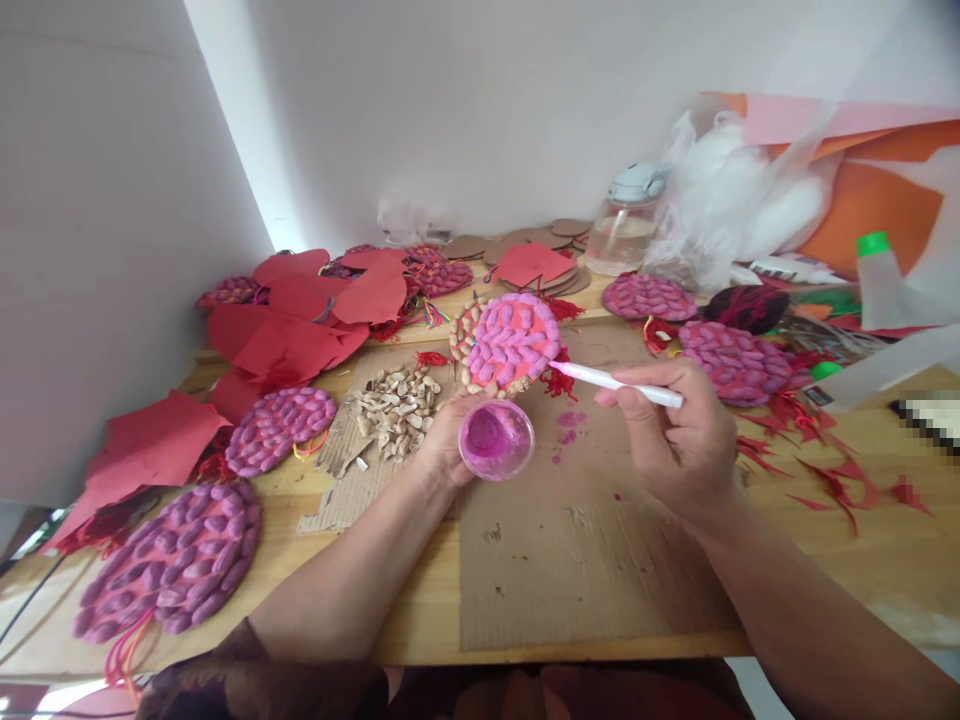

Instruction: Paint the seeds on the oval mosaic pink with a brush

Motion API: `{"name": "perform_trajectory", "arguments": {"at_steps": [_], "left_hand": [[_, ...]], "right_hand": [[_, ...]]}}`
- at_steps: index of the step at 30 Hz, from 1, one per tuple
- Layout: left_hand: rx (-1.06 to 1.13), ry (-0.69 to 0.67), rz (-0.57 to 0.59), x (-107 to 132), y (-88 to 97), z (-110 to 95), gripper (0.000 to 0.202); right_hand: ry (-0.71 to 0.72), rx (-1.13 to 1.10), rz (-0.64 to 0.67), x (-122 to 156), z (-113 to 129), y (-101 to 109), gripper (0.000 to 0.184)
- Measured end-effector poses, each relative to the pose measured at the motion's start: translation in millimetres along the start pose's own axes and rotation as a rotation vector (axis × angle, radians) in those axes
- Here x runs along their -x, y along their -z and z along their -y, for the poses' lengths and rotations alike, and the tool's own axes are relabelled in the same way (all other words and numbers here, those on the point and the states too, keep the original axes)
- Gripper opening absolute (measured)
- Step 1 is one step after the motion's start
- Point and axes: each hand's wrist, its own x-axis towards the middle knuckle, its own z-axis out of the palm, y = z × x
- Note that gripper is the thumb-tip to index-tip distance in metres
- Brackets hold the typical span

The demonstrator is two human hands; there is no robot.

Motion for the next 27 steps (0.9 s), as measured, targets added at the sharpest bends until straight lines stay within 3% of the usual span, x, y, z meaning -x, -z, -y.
{"name": "perform_trajectory", "arguments": {"at_steps": [13,27], "left_hand": [[0.006,-0.060,0.027,-1.3,-0.3,2.0,0.013],[0.016,-0.032,-0.026,-0.2,-0.8,-0.9,0.013]], "right_hand": [[0.112,0.054,0.053,0.1,2.7,-3.1,0.013],[0.081,0.056,0.037,0.3,-0.8,-2.5,0.015]]}}
